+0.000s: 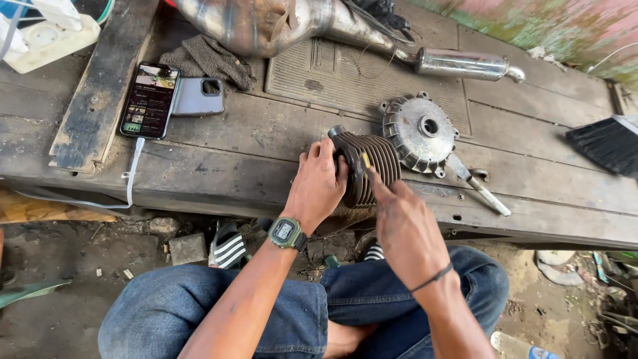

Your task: Cleaning a motorcycle cylinder head by scrubbing and scraping between the cooling fins with a small brush and pick.

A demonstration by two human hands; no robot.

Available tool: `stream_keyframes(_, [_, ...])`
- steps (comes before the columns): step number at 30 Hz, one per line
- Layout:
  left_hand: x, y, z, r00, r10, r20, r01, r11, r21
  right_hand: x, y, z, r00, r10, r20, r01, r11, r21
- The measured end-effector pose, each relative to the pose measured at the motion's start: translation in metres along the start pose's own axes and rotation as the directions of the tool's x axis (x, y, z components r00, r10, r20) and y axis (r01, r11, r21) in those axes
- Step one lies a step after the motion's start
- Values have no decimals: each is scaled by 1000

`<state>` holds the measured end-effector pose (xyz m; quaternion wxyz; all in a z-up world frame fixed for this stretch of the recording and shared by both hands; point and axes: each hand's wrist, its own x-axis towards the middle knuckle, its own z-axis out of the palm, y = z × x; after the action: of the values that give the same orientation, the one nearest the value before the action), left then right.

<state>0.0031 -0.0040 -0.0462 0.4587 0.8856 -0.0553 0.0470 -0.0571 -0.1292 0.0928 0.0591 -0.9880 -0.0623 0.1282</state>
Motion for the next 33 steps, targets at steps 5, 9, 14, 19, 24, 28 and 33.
stream_keyframes(5, [0,5,-3,1000,-2,-16,3,1000,26,-20,4,18,999,14,-35,-9,991,134])
stream_keyframes(9, [1,3,6,999,2,-55,2,996,89,3,-4,20,989,42,-145,-10,977,213])
stream_keyframes(14, [-5,5,-7,999,-21,-34,23,998,64,-11,1,45,984,49,-169,-4,966,260])
stream_keyframes(19, [-1,5,-2,999,-19,-33,22,997,71,-51,19,66,982,106,-158,-41,930,365])
stream_keyframes(24, [-1,0,-3,1000,0,12,-1,1000,16,-54,53,79,919,56,-391,147,870,471])
stream_keyframes(28, [-8,10,-11,1000,-25,4,25,997,72,-34,48,63,858,24,-513,236,869,434])
stream_keyframes(33, [-12,6,-2,999,-39,17,36,990,136,-28,30,88,912,136,-387,105,834,541])
